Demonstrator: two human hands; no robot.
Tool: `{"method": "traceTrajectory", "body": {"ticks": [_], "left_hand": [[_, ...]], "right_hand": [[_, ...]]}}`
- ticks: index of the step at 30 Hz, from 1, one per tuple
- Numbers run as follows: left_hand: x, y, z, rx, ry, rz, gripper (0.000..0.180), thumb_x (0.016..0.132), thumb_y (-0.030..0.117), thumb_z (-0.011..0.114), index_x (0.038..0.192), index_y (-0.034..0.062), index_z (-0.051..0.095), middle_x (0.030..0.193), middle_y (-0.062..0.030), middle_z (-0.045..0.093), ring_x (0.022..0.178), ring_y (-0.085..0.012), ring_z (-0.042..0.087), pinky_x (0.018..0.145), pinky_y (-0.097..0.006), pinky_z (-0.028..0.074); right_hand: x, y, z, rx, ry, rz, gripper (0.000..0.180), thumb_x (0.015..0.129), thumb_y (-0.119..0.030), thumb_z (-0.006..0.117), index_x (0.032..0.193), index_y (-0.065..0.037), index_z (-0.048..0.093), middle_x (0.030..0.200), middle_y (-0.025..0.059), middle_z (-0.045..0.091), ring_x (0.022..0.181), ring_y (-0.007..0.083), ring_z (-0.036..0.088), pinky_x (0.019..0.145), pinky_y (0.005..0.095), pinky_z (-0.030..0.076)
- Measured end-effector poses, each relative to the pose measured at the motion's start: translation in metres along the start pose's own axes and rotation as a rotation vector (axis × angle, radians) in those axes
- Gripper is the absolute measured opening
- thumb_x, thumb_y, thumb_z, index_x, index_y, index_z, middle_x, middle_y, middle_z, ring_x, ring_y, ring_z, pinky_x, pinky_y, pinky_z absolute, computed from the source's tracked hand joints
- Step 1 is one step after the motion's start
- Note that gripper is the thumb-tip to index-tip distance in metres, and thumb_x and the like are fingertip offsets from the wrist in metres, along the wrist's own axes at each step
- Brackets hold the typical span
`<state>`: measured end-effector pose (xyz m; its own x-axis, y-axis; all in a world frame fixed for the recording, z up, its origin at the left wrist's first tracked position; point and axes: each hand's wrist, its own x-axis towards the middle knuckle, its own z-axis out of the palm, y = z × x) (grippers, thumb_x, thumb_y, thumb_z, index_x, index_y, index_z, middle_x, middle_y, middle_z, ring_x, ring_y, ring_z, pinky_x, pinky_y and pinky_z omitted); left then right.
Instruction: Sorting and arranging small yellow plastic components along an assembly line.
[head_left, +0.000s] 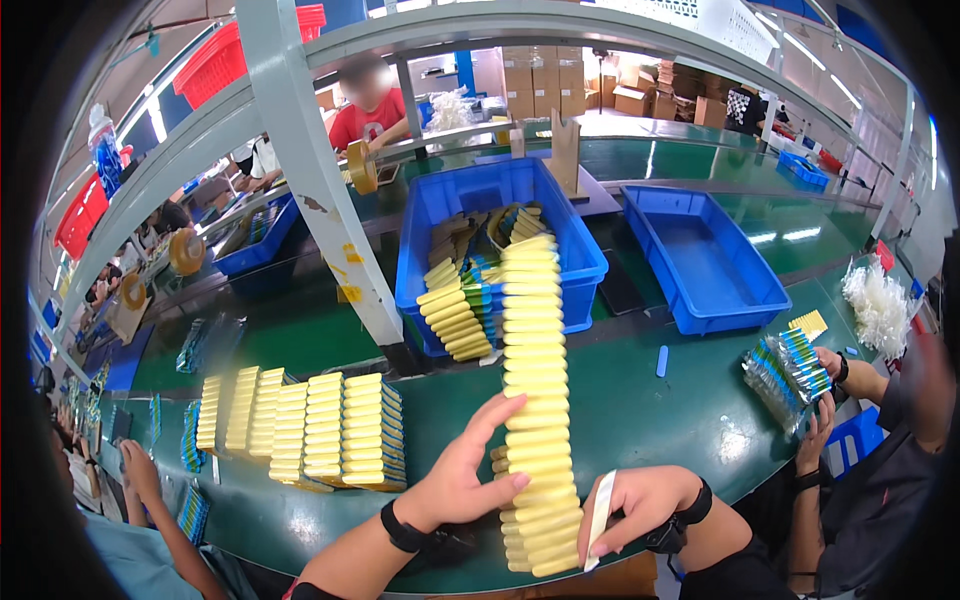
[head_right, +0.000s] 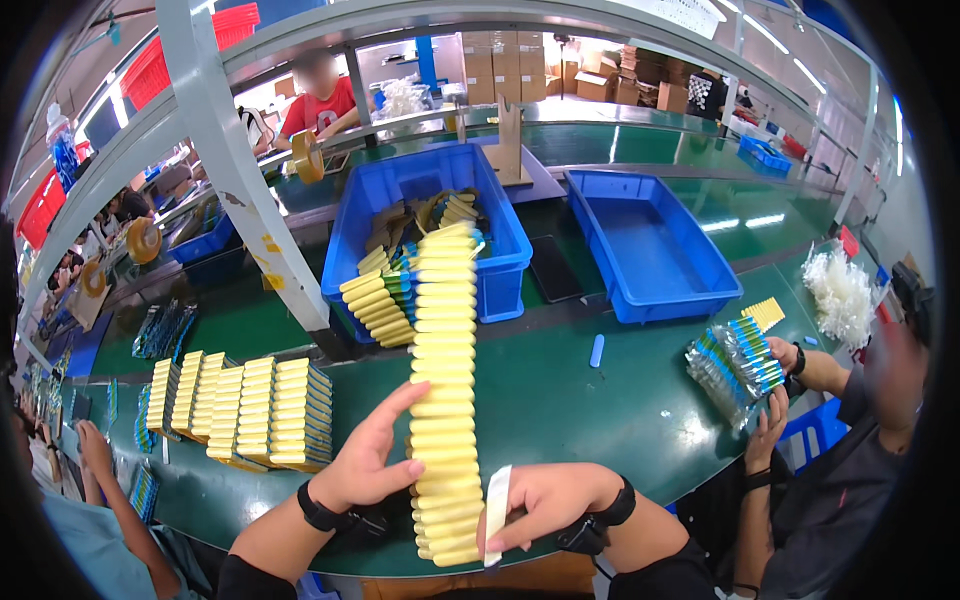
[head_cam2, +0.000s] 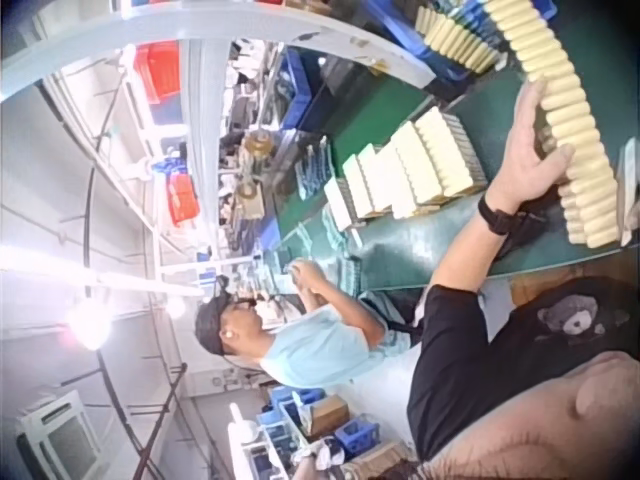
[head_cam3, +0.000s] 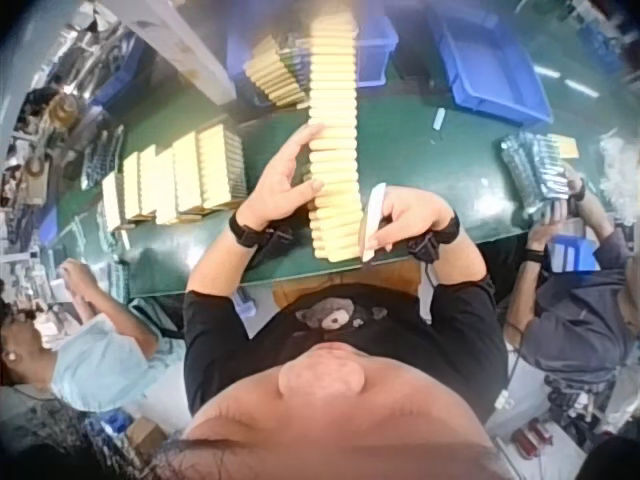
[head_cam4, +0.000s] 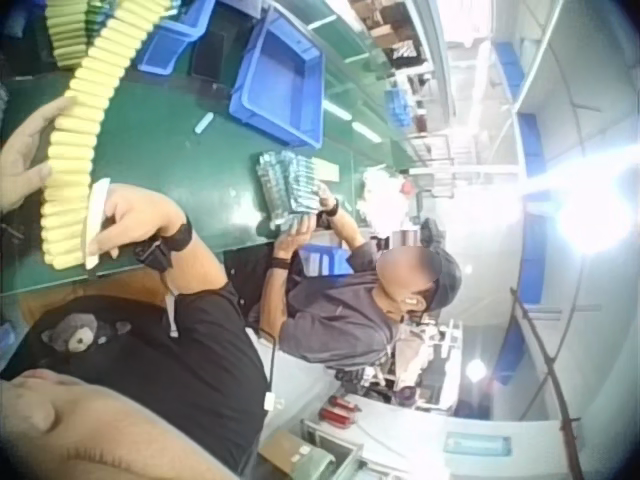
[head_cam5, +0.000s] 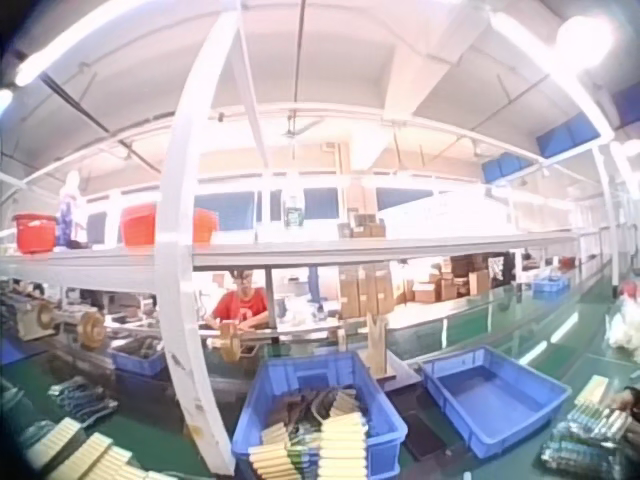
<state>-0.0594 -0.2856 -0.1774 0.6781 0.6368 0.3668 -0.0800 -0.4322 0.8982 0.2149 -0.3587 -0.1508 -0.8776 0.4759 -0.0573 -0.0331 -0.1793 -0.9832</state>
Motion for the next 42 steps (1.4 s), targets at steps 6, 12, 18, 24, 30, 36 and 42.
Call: {"method": "traceTrajectory", "body": {"ticks": [6, 12, 18, 24, 30, 36, 42], "left_hand": [[0.006, -0.005, 0.003, 0.125, -0.119, -0.125, 0.081, 0.087, 0.015, 0.079, 0.157, 0.0045, 0.039, 0.163, -0.0183, 0.036, 0.153, -0.0317, 0.03, 0.126, -0.043, 0.022], [0.005, -0.013, -0.001, 0.295, -0.025, -0.136, 0.077, 0.09, 0.026, 0.077, 0.155, 0.0064, 0.041, 0.149, -0.0211, 0.046, 0.14, -0.0375, 0.044, 0.118, -0.046, 0.033], [0.008, -0.016, 0.0, 0.264, -0.108, -0.434, 0.084, 0.093, 0.037, 0.078, 0.159, 0.0059, 0.036, 0.145, -0.0189, 0.053, 0.135, -0.0339, 0.05, 0.117, -0.043, 0.036], [0.008, -0.029, 0.001, -0.281, -0.131, -0.373, 0.073, 0.095, 0.015, 0.076, 0.157, 0.0041, 0.04, 0.15, -0.0126, 0.053, 0.138, -0.0216, 0.05, 0.117, -0.036, 0.038], [0.006, -0.031, -0.001, -0.264, -0.012, -0.218, 0.077, 0.088, 0.001, 0.078, 0.156, 0.001, 0.042, 0.151, -0.0105, 0.051, 0.141, -0.0204, 0.045, 0.12, -0.036, 0.034], [0.005, -0.035, -0.002, -0.027, 0.018, -0.157, 0.083, 0.085, 0.013, 0.083, 0.156, 0.0046, 0.042, 0.152, -0.0147, 0.049, 0.141, -0.0251, 0.048, 0.119, -0.036, 0.036], [0.008, -0.023, -0.005, 0.069, -0.024, -0.178, 0.089, 0.084, 0.014, 0.082, 0.16, 0.005, 0.036, 0.152, -0.0176, 0.048, 0.142, -0.0283, 0.047, 0.119, -0.038, 0.036]], "right_hand": [[0.005, 0.012, -0.001, -0.015, -0.142, 0.023, 0.019, 0.1, -0.012, 0.068, 0.111, 0.001, 0.076, 0.093, 0.009, 0.076, 0.073, 0.0148, 0.068, 0.063, 0.0279, 0.049], [0.007, 0.011, -0.002, -0.053, -0.118, -0.164, 0.018, 0.098, -0.009, 0.07, 0.111, 0.0, 0.077, 0.091, 0.0082, 0.076, 0.07, 0.0141, 0.063, 0.06, 0.0285, 0.044], [0.006, 0.011, -0.005, -0.091, -0.203, -0.137, 0.016, 0.099, -0.012, 0.07, 0.11, -0.001, 0.076, 0.101, 0.0069, 0.076, 0.088, 0.0159, 0.068, 0.075, 0.0295, 0.051], [0.009, 0.009, -0.004, -0.101, -0.234, -0.162, 0.016, 0.099, -0.013, 0.07, 0.109, -0.002, 0.076, 0.099, 0.0075, 0.076, 0.086, 0.0166, 0.068, 0.073, 0.0291, 0.051], [0.008, 0.016, 0.001, -0.033, -0.158, -0.093, 0.019, 0.098, -0.009, 0.07, 0.113, -0.001, 0.077, 0.087, 0.0059, 0.074, 0.064, 0.011, 0.058, 0.056, 0.0279, 0.041], [0.008, 0.011, -0.003, 0.024, -0.137, 0.121, 0.016, 0.1, -0.01, 0.068, 0.109, 0.001, 0.075, 0.09, 0.0053, 0.074, 0.068, 0.0112, 0.062, 0.059, 0.0254, 0.046], [0.003, 0.016, -0.013, -0.094, -0.324, -0.064, 0.014, 0.1, -0.01, 0.068, 0.104, 0.001, 0.076, 0.09, 0.0098, 0.072, 0.076, 0.015, 0.064, 0.067, 0.0296, 0.049]]}}
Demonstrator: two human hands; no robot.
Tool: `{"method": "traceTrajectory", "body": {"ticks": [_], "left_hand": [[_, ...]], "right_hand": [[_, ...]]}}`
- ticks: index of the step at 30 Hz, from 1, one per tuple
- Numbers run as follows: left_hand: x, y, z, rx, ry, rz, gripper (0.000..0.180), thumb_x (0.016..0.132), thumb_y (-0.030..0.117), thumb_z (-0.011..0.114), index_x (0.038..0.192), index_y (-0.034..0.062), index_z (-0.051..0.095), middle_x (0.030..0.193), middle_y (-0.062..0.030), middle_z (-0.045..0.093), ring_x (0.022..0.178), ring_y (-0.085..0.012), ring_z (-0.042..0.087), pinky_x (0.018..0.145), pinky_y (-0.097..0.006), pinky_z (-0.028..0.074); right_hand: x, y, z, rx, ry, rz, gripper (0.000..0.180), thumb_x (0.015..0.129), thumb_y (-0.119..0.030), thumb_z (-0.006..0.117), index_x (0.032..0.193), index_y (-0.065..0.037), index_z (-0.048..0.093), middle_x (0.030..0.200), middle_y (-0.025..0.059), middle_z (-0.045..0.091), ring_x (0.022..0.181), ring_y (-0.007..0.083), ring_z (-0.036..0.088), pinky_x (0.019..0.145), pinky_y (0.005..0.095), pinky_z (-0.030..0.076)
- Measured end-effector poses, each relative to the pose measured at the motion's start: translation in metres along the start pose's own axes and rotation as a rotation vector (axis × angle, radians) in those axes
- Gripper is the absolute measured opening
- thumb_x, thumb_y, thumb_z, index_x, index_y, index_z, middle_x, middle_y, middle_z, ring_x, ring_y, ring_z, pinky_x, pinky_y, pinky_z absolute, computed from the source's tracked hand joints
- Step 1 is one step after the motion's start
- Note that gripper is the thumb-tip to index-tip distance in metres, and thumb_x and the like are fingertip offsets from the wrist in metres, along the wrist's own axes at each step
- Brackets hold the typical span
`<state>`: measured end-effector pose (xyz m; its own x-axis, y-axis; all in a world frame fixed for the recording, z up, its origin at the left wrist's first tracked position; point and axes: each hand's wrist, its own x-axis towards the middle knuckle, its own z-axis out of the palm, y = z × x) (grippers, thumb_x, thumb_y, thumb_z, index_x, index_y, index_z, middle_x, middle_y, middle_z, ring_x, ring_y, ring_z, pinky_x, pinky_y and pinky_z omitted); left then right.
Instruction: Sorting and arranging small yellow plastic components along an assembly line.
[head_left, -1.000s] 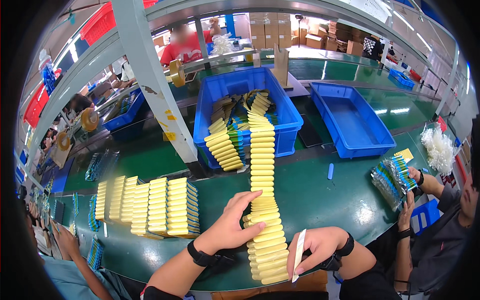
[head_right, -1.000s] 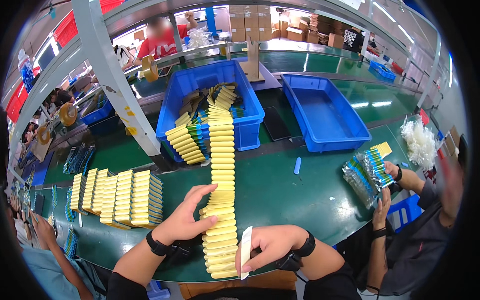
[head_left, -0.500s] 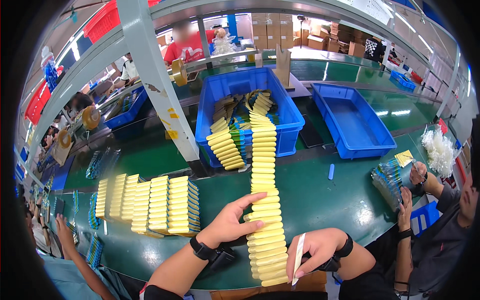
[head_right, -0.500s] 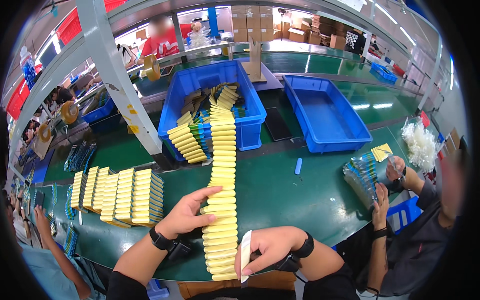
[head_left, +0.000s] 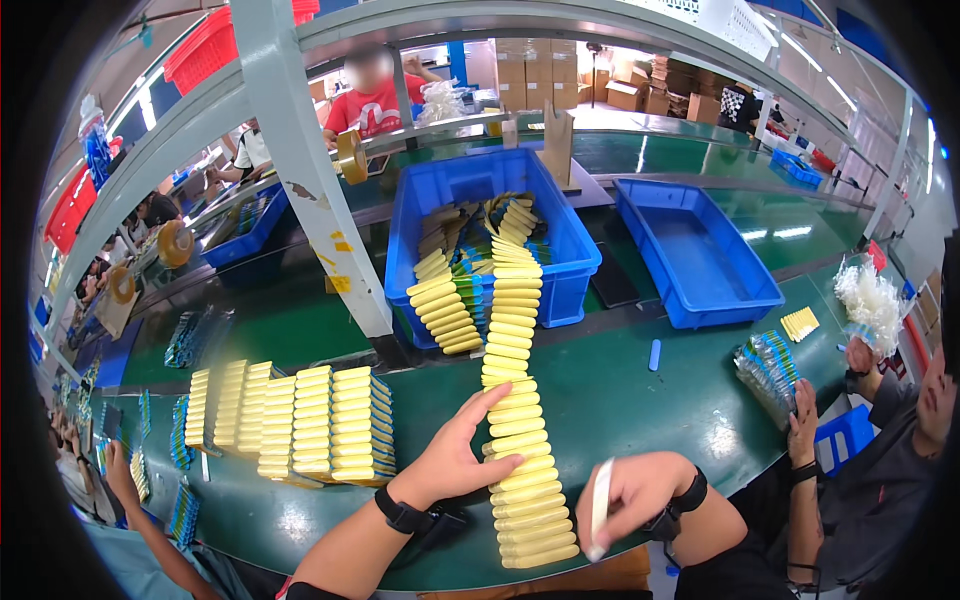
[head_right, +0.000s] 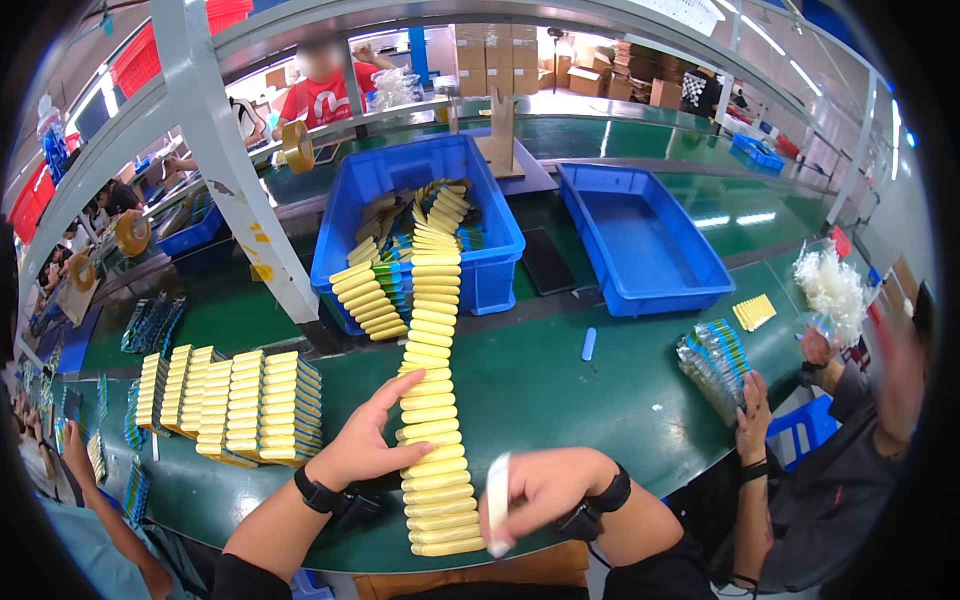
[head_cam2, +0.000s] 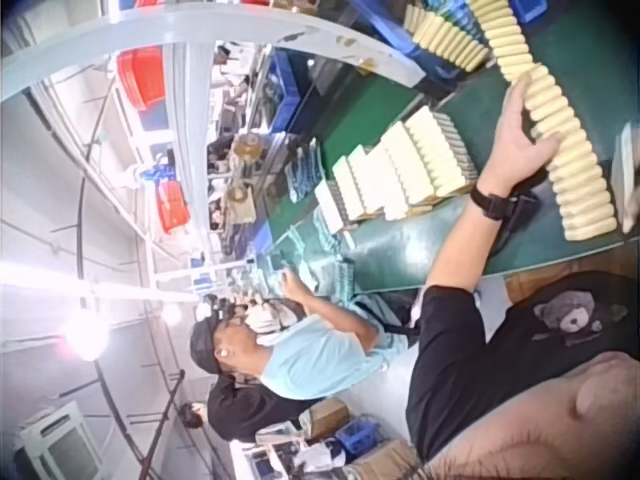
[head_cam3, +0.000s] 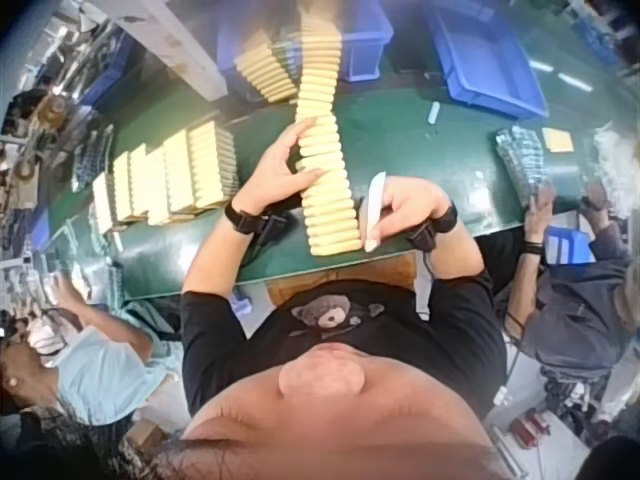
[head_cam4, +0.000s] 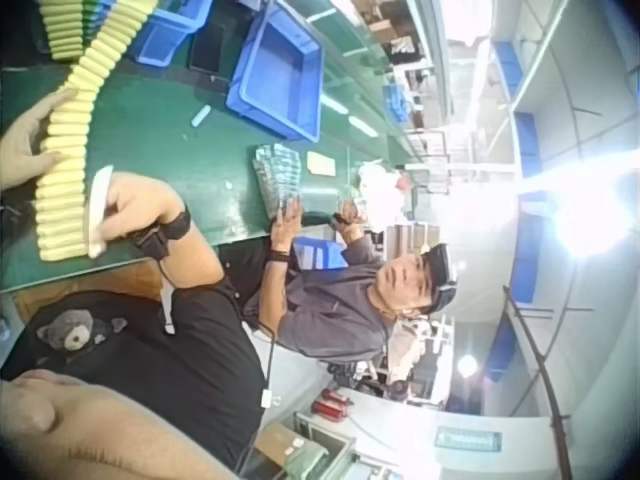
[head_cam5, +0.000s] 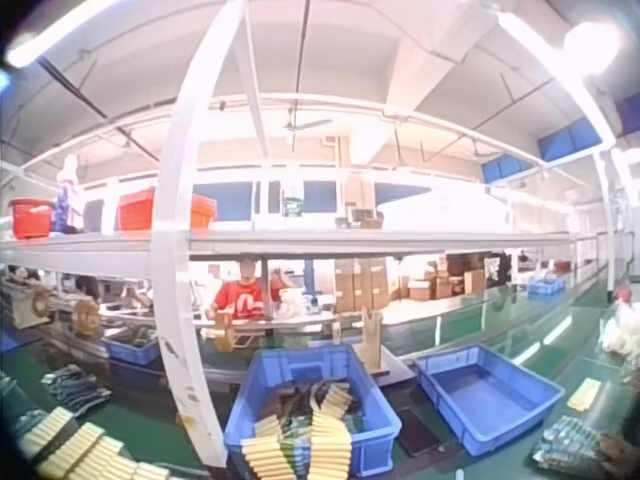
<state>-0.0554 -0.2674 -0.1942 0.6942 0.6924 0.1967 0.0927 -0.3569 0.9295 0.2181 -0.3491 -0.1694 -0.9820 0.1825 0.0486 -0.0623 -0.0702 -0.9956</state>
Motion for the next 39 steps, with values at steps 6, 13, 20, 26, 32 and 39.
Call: {"method": "traceTrajectory", "body": {"ticks": [6, 13, 20, 26, 32, 39], "left_hand": [[0.005, 0.009, 0.002, 0.117, 0.021, 0.074, 0.1, 0.082, 0.012, 0.082, 0.164, 0.0035, 0.024, 0.159, -0.0179, 0.041, 0.146, -0.0291, 0.042, 0.121, -0.039, 0.031], [0.0, 0.004, 0.002, 0.26, 0.043, 0.111, 0.1, 0.084, 0.015, 0.08, 0.165, 0.004, 0.021, 0.16, -0.0219, 0.036, 0.149, -0.0332, 0.038, 0.123, -0.04, 0.029], [-0.002, 0.006, 0.003, 0.185, 0.055, 0.084, 0.102, 0.085, 0.015, 0.08, 0.165, 0.0019, 0.018, 0.163, -0.0215, 0.032, 0.151, -0.0315, 0.033, 0.124, -0.04, 0.026], [-0.011, 0.041, 0.01, 0.137, -0.075, 0.238, 0.095, 0.086, 0.022, 0.077, 0.164, 0.0046, 0.025, 0.163, -0.0248, 0.032, 0.154, -0.0406, 0.025, 0.125, -0.048, 0.02], [-0.025, 0.047, 0.014, -0.04, -0.114, 0.16, 0.097, 0.087, 0.023, 0.075, 0.164, -0.0009, 0.021, 0.164, -0.0208, 0.031, 0.154, -0.0313, 0.026, 0.126, -0.041, 0.019], [-0.009, 0.04, 0.014, -0.404, -0.101, 0.069, 0.082, 0.092, 0.009, 0.073, 0.162, 0.0055, 0.031, 0.152, -0.0131, 0.043, 0.141, -0.0234, 0.045, 0.118, -0.038, 0.036]], "right_hand": [[0.023, 0.007, -0.007, -0.655, 1.092, -0.291, 0.024, 0.09, 0.0, 0.073, 0.112, -0.006, 0.079, 0.098, 0.0092, 0.067, 0.083, 0.0174, 0.063, 0.071, 0.0295, 0.05], [0.038, 0.0, -0.008, -1.068, 1.044, -0.062, 0.04, 0.077, -0.002, 0.081, 0.114, -0.017, 0.077, 0.104, 0.0082, 0.058, 0.091, 0.0257, 0.059, 0.077, 0.035, 0.051], [0.009, 0.003, -0.016, -0.829, 1.285, -0.033, 0.015, 0.09, -0.005, 0.076, 0.104, -0.009, 0.078, 0.11, 0.0112, 0.062, 0.103, 0.0247, 0.062, 0.086, 0.0358, 0.053], [0.019, 0.007, -0.003, -0.303, 1.124, -0.432, 0.016, 0.099, -0.009, 0.069, 0.111, -0.002, 0.076, 0.122, 0.0131, 0.067, 0.114, 0.0198, 0.062, 0.096, 0.0353, 0.051], [0.004, -0.008, 0.016, -0.084, 0.649, -0.236, 0.017, 0.102, -0.008, 0.065, 0.114, 0.003, 0.073, 0.104, 0.0089, 0.075, 0.089, 0.0136, 0.069, 0.079, 0.028, 0.055], [0.006, -0.011, 0.02, 0.102, 0.124, 0.114, 0.019, 0.101, -0.007, 0.066, 0.113, 0.005, 0.073, 0.095, 0.0106, 0.076, 0.082, 0.0163, 0.07, 0.074, 0.0297, 0.055]]}}
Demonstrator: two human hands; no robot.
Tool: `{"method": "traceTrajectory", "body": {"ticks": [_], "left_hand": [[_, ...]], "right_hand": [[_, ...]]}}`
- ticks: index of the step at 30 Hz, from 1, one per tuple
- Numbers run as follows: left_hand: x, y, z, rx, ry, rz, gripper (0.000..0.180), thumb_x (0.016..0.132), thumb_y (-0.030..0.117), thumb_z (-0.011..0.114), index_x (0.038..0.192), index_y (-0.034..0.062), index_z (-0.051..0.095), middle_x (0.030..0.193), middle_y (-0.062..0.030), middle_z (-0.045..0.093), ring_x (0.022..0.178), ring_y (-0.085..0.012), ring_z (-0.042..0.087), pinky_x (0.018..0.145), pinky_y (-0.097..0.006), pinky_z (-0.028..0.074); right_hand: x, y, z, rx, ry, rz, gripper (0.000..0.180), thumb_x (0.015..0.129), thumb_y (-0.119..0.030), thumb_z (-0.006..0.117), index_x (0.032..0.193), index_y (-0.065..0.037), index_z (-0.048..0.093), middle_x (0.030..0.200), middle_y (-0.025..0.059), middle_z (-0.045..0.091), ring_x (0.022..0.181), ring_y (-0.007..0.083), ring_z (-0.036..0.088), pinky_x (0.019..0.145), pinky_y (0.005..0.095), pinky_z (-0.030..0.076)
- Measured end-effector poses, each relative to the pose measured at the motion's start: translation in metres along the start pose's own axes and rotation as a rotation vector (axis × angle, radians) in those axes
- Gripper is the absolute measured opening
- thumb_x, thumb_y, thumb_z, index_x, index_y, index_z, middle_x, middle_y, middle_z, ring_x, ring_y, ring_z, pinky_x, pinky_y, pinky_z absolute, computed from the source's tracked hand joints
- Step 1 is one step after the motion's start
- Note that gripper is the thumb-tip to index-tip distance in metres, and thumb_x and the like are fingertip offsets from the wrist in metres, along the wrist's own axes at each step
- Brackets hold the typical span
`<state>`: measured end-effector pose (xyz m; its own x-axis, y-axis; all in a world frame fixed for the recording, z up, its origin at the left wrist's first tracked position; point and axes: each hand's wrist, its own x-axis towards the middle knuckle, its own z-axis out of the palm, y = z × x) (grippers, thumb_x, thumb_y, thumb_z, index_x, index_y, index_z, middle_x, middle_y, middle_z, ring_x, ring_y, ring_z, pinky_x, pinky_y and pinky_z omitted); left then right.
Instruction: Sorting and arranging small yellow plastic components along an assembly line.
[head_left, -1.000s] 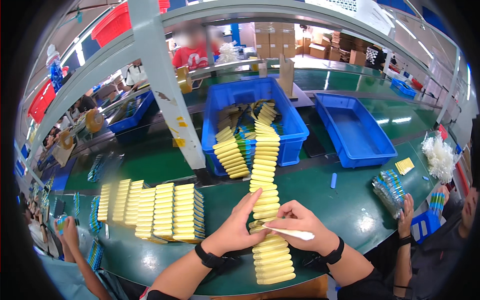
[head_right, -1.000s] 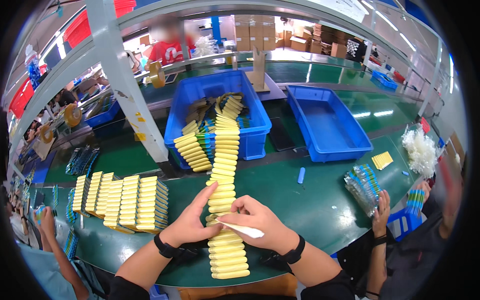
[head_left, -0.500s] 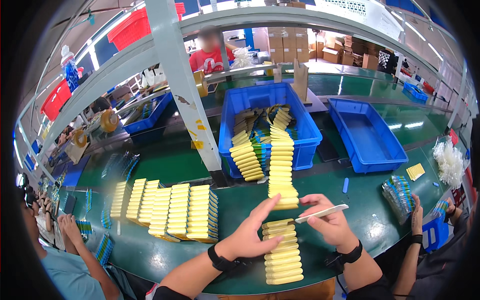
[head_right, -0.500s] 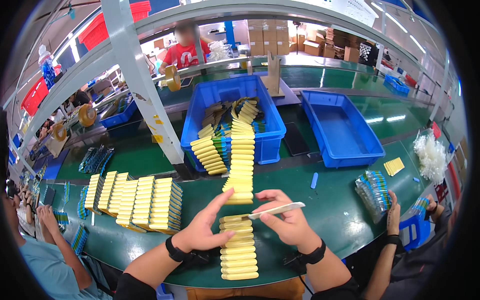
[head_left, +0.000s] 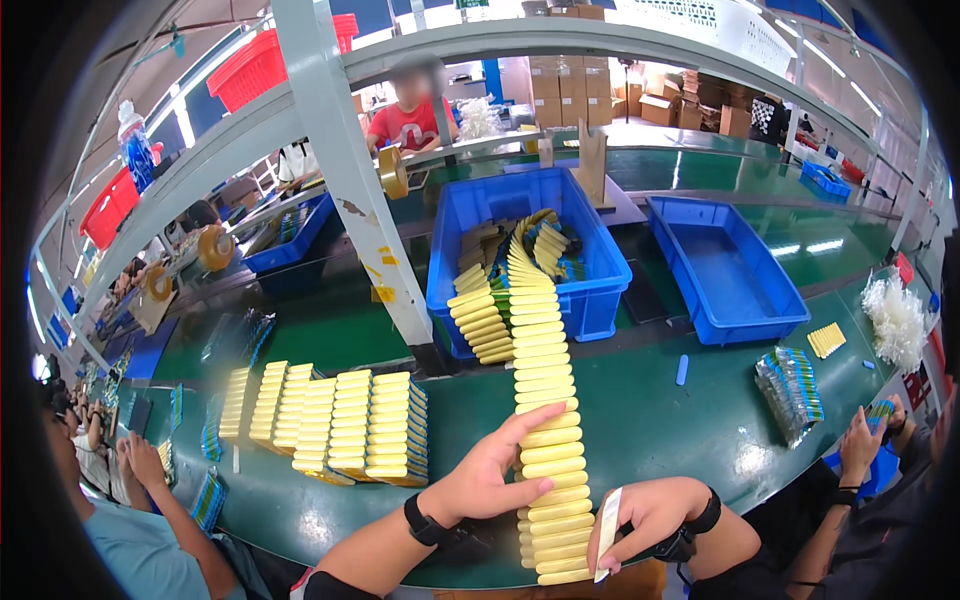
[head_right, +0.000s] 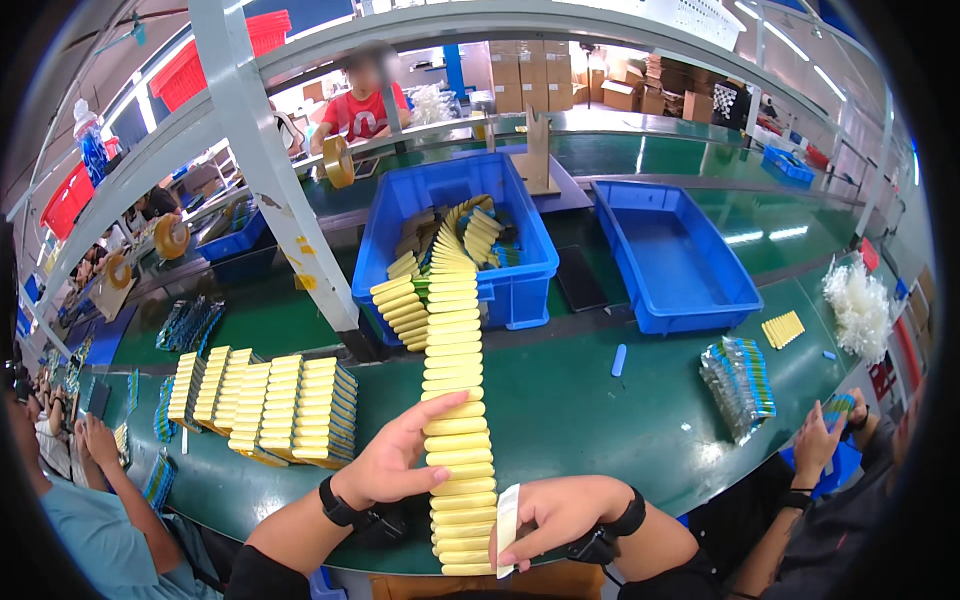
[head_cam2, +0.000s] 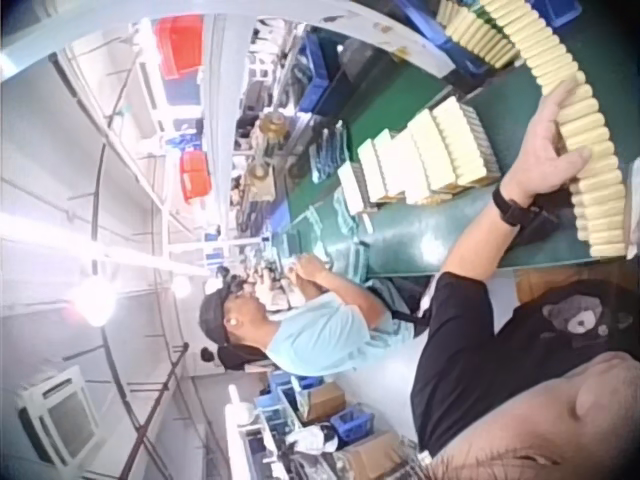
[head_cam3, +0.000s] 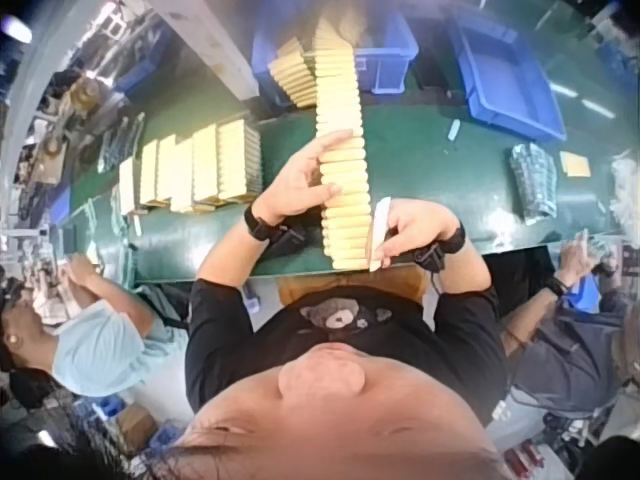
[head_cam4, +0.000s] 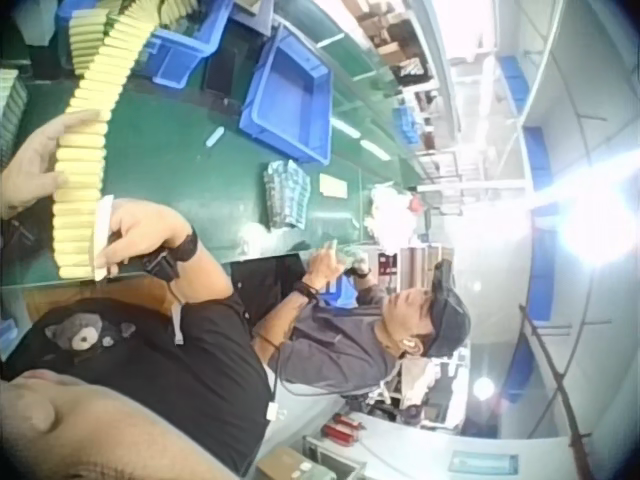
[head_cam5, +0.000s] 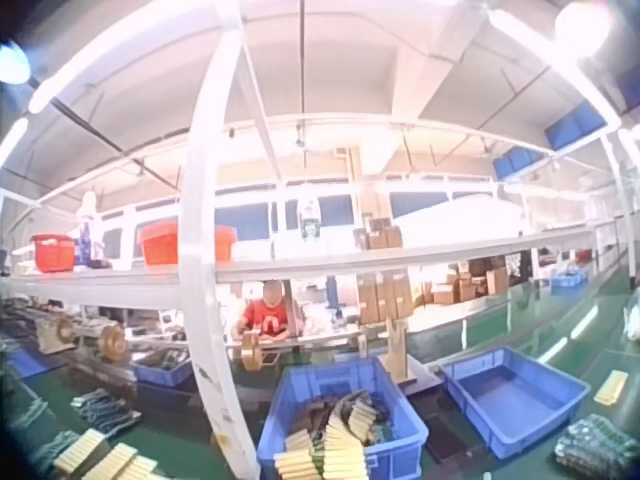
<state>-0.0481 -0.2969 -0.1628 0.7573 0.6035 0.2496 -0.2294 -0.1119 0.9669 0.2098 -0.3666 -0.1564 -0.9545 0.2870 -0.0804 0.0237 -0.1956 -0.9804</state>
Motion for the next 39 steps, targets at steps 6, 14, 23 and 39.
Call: {"method": "traceTrajectory", "body": {"ticks": [6, 14, 23, 39], "left_hand": [[0.002, -0.021, -0.019, 0.423, 0.077, 0.026, 0.079, 0.089, 0.016, 0.079, 0.158, 0.0066, 0.042, 0.14, -0.0166, 0.054, 0.133, -0.028, 0.053, 0.115, -0.038, 0.039], [-0.001, -0.048, -0.024, 0.257, 0.106, -0.115, 0.08, 0.09, 0.013, 0.079, 0.159, 0.0062, 0.039, 0.146, -0.0159, 0.053, 0.139, -0.0259, 0.049, 0.118, -0.038, 0.037], [0.002, -0.045, -0.01, 0.149, 0.15, -0.149, 0.079, 0.088, 0.009, 0.079, 0.156, 0.0034, 0.039, 0.14, -0.0128, 0.058, 0.13, -0.0204, 0.056, 0.111, -0.035, 0.044], [-0.003, -0.043, 0.004, 0.283, 0.269, -0.038, 0.087, 0.085, 0.014, 0.076, 0.158, -0.0041, 0.032, 0.15, -0.0232, 0.049, 0.136, -0.0314, 0.053, 0.115, -0.042, 0.041]], "right_hand": [[0.004, 0.004, -0.01, 0.087, 0.033, 0.094, 0.018, 0.102, -0.007, 0.064, 0.113, 0.004, 0.073, 0.093, 0.0069, 0.075, 0.079, 0.0112, 0.071, 0.069, 0.0258, 0.053], [0.007, 0.007, -0.011, 0.088, 0.136, 0.163, 0.024, 0.101, -0.023, 0.067, 0.111, -0.002, 0.073, 0.097, 0.0048, 0.075, 0.071, 0.0098, 0.071, 0.058, 0.0224, 0.052], [-0.01, 0.009, -0.017, 0.091, 0.08, 0.049, 0.015, 0.098, -0.011, 0.069, 0.097, 0.003, 0.073, 0.086, 0.0084, 0.073, 0.066, 0.0128, 0.066, 0.06, 0.027, 0.053], [0.035, 0.023, -0.031, -1.146, 1.028, -0.448, 0.016, 0.085, -0.01, 0.075, 0.1, -0.012, 0.069, 0.099, 0.008, 0.053, 0.096, 0.0304, 0.054, 0.082, 0.0402, 0.043]]}}
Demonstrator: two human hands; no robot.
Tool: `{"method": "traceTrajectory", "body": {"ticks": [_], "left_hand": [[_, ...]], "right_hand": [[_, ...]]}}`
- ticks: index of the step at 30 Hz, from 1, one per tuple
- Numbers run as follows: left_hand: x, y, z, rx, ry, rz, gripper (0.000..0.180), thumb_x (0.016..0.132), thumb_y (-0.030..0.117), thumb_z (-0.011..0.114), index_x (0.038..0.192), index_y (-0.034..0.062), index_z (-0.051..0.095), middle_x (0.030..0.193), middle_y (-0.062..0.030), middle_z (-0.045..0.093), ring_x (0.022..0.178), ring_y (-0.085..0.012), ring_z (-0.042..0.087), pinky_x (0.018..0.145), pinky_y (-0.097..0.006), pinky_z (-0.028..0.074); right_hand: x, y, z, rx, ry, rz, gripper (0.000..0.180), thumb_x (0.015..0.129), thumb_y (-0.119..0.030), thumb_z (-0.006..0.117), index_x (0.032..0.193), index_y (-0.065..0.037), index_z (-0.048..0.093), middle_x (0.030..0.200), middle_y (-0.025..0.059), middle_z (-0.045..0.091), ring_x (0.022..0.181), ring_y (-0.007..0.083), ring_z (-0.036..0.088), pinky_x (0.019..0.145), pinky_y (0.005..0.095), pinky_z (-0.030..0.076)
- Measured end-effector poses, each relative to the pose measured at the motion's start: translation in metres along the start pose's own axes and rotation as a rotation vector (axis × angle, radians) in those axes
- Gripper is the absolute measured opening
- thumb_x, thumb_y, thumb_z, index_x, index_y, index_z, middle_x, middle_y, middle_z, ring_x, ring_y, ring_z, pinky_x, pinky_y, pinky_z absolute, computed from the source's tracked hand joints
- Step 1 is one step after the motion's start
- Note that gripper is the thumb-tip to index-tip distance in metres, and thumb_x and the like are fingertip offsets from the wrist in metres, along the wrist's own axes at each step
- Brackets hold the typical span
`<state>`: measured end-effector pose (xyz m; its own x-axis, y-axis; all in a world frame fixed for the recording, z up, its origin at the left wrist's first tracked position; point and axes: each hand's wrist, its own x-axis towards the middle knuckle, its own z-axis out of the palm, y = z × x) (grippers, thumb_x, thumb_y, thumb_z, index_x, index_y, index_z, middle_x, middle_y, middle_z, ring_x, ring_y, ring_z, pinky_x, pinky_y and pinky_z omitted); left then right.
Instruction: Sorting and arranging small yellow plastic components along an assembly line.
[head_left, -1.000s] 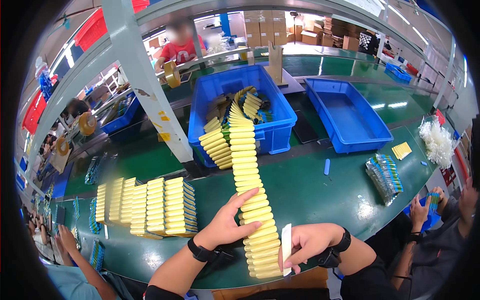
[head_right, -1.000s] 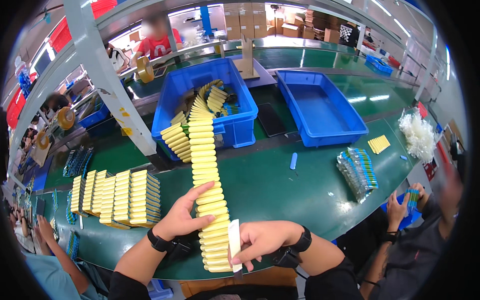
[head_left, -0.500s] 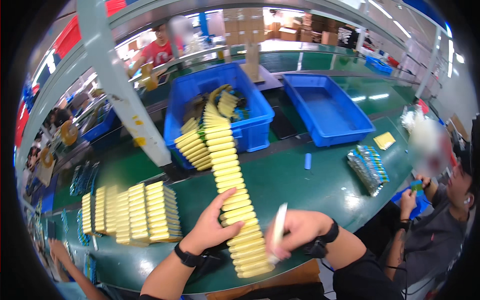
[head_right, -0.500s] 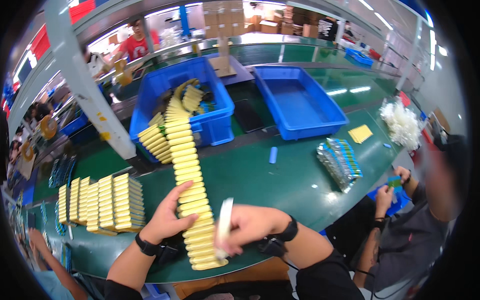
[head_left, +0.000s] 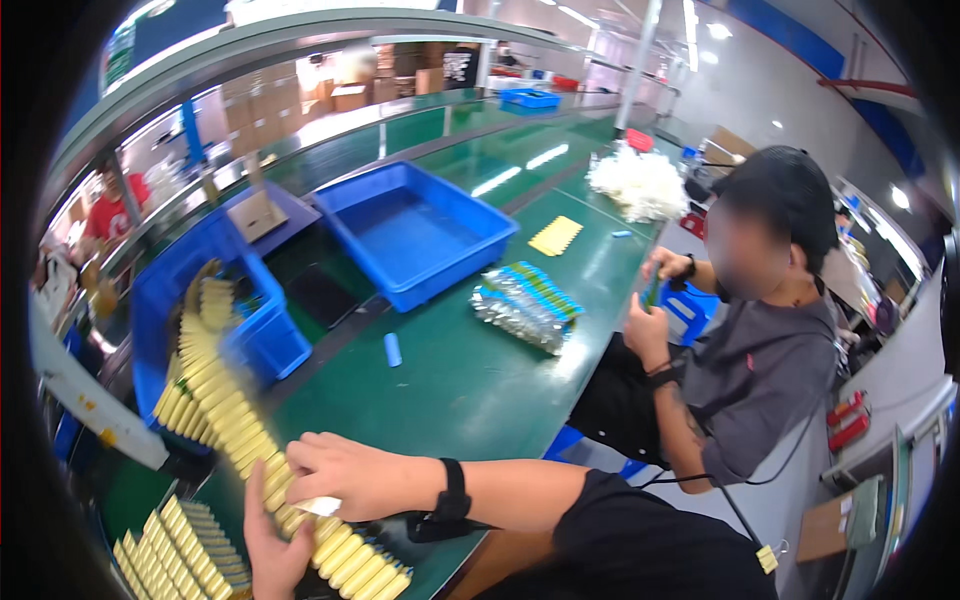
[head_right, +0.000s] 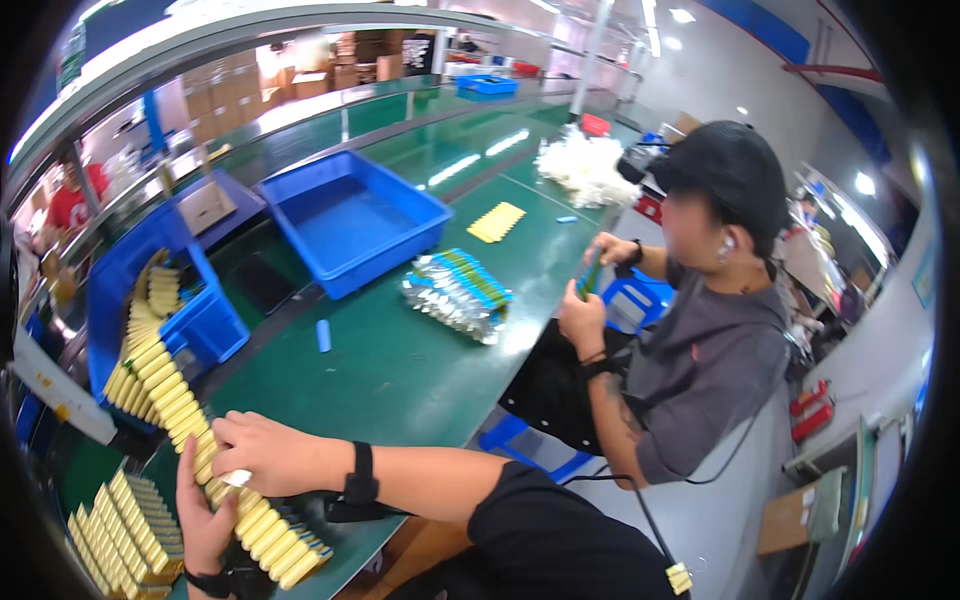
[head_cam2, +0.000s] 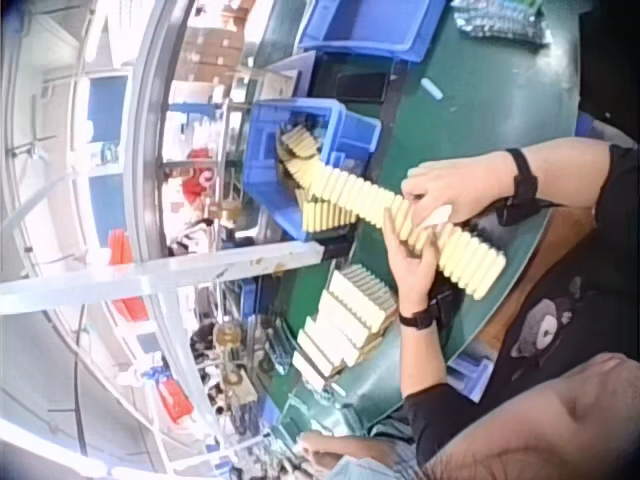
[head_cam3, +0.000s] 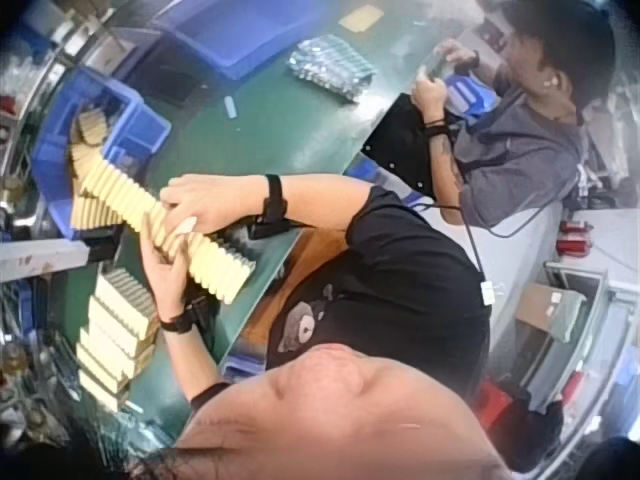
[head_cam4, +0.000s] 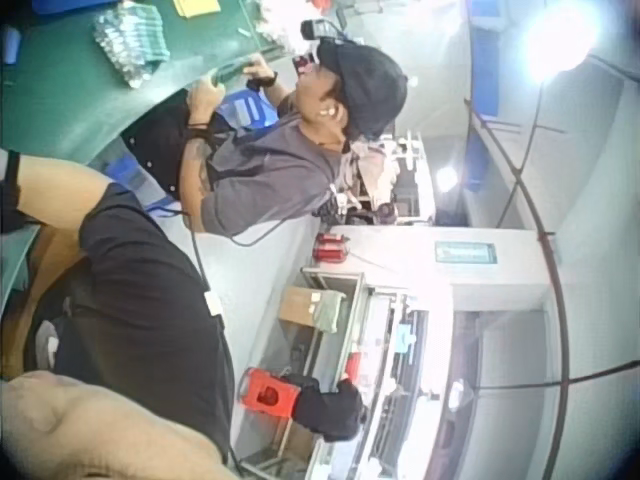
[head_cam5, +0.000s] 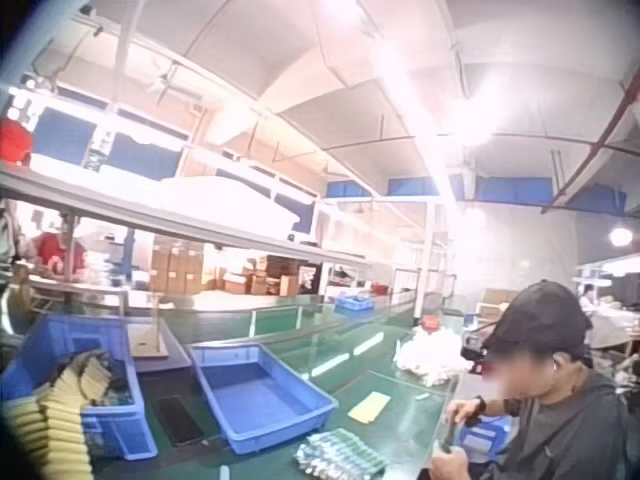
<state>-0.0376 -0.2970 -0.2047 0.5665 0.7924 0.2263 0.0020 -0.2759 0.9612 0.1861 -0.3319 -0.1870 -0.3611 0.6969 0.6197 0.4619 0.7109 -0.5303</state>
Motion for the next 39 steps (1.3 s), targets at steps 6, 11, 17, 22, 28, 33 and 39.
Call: {"method": "traceTrajectory", "body": {"ticks": [6, 11, 17, 22, 28, 33, 39], "left_hand": [[0.004, 0.013, 0.018, -0.168, -0.051, -0.135, 0.091, 0.082, -0.005, 0.057, 0.165, 0.0021, 0.02, 0.151, -0.0149, 0.046, 0.13, -0.0227, 0.052, 0.11, -0.034, 0.042], [0.003, 0.001, 0.024, -0.23, 0.015, -0.07, 0.089, 0.085, 0.001, 0.062, 0.165, 0.0021, 0.022, 0.151, -0.0148, 0.046, 0.129, -0.0217, 0.053, 0.11, -0.033, 0.042], [0.001, -0.019, 0.022, -0.242, 0.07, -0.014, 0.08, 0.093, -0.001, 0.061, 0.164, 0.0034, 0.024, 0.154, -0.0153, 0.044, 0.132, -0.0212, 0.052, 0.11, -0.034, 0.044], [0.002, -0.015, 0.028, -0.134, 0.155, -0.037, 0.07, 0.101, 0.0, 0.058, 0.164, 0.0058, 0.027, 0.155, -0.0125, 0.044, 0.128, -0.0197, 0.055, 0.107, -0.032, 0.046], [-0.002, -0.011, 0.024, -0.252, 0.136, -0.087, 0.07, 0.101, 0.003, 0.051, 0.165, 0.0067, 0.024, 0.158, -0.0138, 0.039, 0.132, -0.0225, 0.052, 0.111, -0.035, 0.044], [-0.001, -0.012, 0.028, -0.226, 0.096, -0.061, 0.087, 0.081, 0.007, 0.047, 0.165, 0.0028, 0.021, 0.162, -0.0165, 0.035, 0.142, -0.0284, 0.044, 0.121, -0.041, 0.033], [-0.002, -0.005, 0.024, -0.232, 0.1, -0.099, 0.085, 0.085, 0.012, 0.051, 0.164, 0.0021, 0.022, 0.162, -0.0187, 0.034, 0.143, -0.0289, 0.043, 0.122, -0.041, 0.032]], "right_hand": [[-0.016, 0.017, -0.034, 0.115, 0.118, 0.134, 0.009, 0.092, -0.01, 0.07, 0.101, -0.011, 0.07, 0.097, 0.0102, 0.056, 0.094, 0.031, 0.058, 0.082, 0.0398, 0.047], [-0.018, 0.028, -0.005, 0.966, 0.12, 0.406, 0.019, 0.103, -0.02, 0.065, 0.103, -0.001, 0.067, 0.098, 0.0016, 0.064, 0.083, 0.0099, 0.056, 0.076, 0.0292, 0.049], [-0.015, 0.026, 0.022, 1.233, 0.042, 0.598, 0.015, 0.103, -0.019, 0.064, 0.101, -0.004, 0.069, 0.087, 0.001, 0.066, 0.073, 0.0088, 0.057, 0.068, 0.0257, 0.048], [-0.019, 0.028, 0.027, 1.316, 0.091, 0.638, 0.015, 0.102, -0.017, 0.065, 0.096, -0.004, 0.07, 0.085, 0.002, 0.069, 0.072, 0.0091, 0.06, 0.067, 0.0252, 0.049], [-0.017, 0.034, 0.025, 1.422, -0.006, 0.671, 0.017, 0.103, -0.022, 0.065, 0.102, -0.006, 0.069, 0.095, 0.002, 0.07, 0.083, 0.0109, 0.064, 0.072, 0.0266, 0.051], [-0.023, 0.043, 0.014, 1.353, 0.09, 0.693, 0.014, 0.098, -0.019, 0.063, 0.096, -0.006, 0.067, 0.09, 0.0024, 0.068, 0.08, 0.0111, 0.062, 0.069, 0.0278, 0.051], [-0.022, 0.048, 0.008, 1.255, 0.176, 0.671, 0.017, 0.096, -0.021, 0.058, 0.089, -0.008, 0.064, 0.088, 0.0022, 0.066, 0.078, 0.011, 0.06, 0.067, 0.0281, 0.05]]}}
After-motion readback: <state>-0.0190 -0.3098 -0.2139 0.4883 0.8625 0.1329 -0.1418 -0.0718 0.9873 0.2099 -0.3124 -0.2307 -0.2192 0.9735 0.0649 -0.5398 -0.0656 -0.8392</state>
